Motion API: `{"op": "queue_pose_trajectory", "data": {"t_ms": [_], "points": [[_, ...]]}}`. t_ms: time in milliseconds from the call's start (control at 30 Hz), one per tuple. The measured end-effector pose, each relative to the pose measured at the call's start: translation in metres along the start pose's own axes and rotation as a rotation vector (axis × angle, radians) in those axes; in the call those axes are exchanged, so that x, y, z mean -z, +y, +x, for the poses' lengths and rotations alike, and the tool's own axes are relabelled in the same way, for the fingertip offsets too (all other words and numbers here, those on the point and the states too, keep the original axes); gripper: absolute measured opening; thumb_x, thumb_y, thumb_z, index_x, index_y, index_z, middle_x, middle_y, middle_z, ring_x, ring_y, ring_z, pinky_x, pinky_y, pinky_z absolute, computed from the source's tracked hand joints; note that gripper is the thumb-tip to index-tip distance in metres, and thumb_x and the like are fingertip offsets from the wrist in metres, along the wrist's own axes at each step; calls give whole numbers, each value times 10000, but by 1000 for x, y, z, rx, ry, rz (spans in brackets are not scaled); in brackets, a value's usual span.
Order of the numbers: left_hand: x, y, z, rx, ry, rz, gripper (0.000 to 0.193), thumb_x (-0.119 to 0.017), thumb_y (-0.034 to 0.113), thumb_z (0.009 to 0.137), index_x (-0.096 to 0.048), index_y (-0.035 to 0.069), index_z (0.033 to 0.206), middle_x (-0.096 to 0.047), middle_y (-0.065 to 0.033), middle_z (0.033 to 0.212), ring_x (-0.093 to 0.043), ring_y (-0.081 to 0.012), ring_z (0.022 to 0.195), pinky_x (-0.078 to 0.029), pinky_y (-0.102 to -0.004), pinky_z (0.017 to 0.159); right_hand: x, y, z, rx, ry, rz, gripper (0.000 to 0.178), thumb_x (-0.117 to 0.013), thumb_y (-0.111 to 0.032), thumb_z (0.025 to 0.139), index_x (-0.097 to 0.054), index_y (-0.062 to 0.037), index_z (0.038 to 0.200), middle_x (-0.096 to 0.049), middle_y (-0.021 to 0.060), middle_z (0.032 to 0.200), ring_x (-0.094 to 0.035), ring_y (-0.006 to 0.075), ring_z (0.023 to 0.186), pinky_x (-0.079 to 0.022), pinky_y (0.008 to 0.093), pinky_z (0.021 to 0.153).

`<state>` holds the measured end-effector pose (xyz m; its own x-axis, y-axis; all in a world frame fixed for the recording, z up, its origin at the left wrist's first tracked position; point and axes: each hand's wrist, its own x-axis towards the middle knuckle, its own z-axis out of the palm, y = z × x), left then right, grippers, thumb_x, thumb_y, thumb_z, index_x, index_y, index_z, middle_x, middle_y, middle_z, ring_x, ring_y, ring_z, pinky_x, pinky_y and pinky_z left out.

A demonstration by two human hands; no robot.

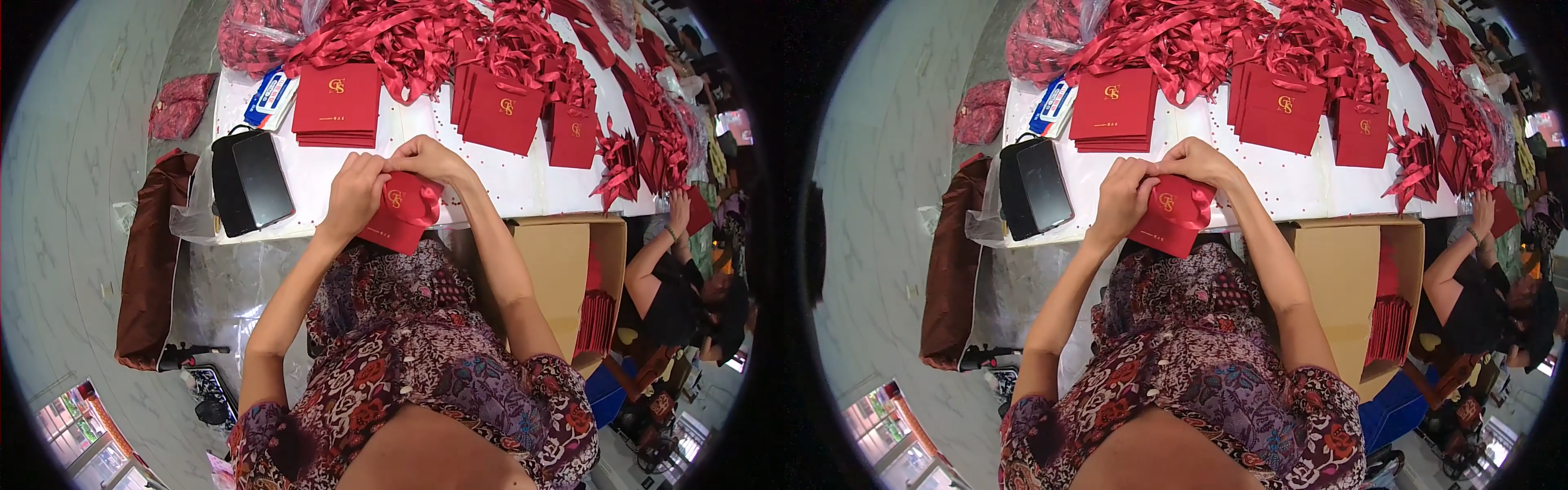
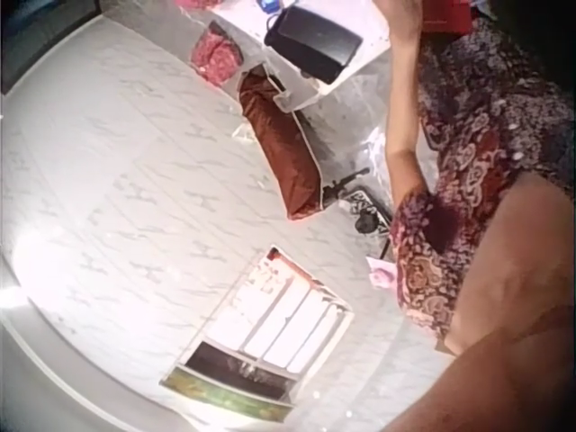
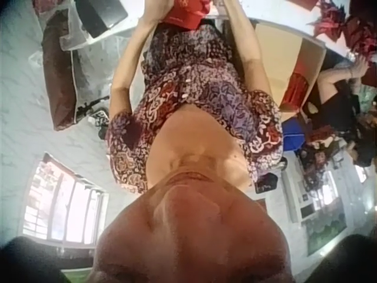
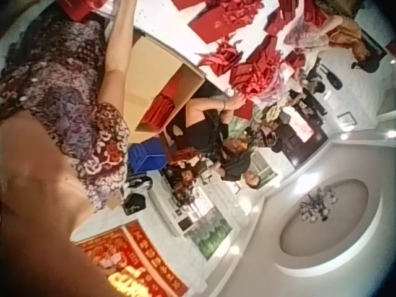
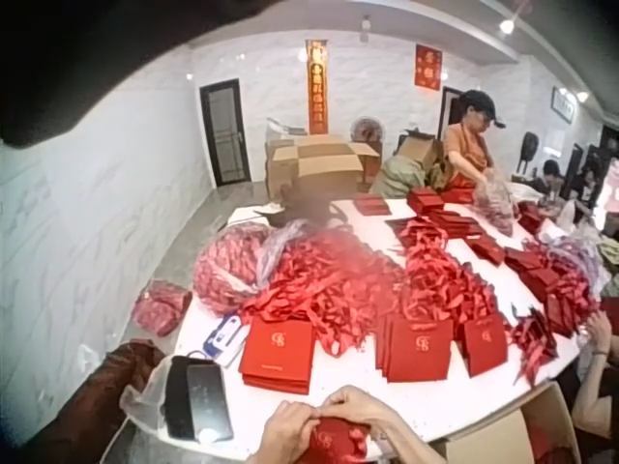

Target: Tying red ribbons into bows on small red boxes.

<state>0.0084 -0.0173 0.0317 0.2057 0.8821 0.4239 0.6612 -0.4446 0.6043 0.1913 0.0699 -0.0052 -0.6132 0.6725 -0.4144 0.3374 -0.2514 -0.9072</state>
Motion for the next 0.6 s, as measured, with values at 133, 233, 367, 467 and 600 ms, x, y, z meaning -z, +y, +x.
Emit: {"op": "queue_pose_trajectory", "data": {"t_ms": [133,233,367,467,600], "points": [[1,-1,1,14,-2,-21,142,-728,17,774,-618,19,863,-629,-113,803,-585,-310,771,-480,-398,695,-7,12,10,57,72,109,169,-743,-154,862,-750,14,848,-684,19,736,-564,65,648,-458,233,590],[3,3,1,90,-13,-34,167,-749,38,764,-603,24,844,-622,-112,786,-587,-305,748,-477,-394,676,-5,-2,9,43,220,206,197,-786,-190,825,-748,3,807,-665,9,694,-538,67,602,-436,241,547],[-6,-9,-7,129,6,31,189,-764,80,768,-591,26,827,-608,-114,761,-596,-293,741,-476,-390,663,1,-2,14,94,519,-50,257,-763,-275,819,-750,-19,829,-679,51,676,-605,127,597,-472,287,578],[-13,-25,-13,220,-2,8,195,-770,118,776,-603,31,826,-611,-111,777,-612,-290,763,-484,-388,669,4,-8,0,97,620,-236,332,-736,-370,819,-737,-39,816,-681,91,679,-671,214,647,-507,346,637],[-19,-24,-7,238,5,34,197,-768,171,787,-634,39,842,-629,-116,828,-625,-307,773,-493,-397,685,9,-4,-13,7,738,-508,366,-756,-401,781,-705,-39,753,-701,126,728,-687,311,733,-520,415,688]]}}
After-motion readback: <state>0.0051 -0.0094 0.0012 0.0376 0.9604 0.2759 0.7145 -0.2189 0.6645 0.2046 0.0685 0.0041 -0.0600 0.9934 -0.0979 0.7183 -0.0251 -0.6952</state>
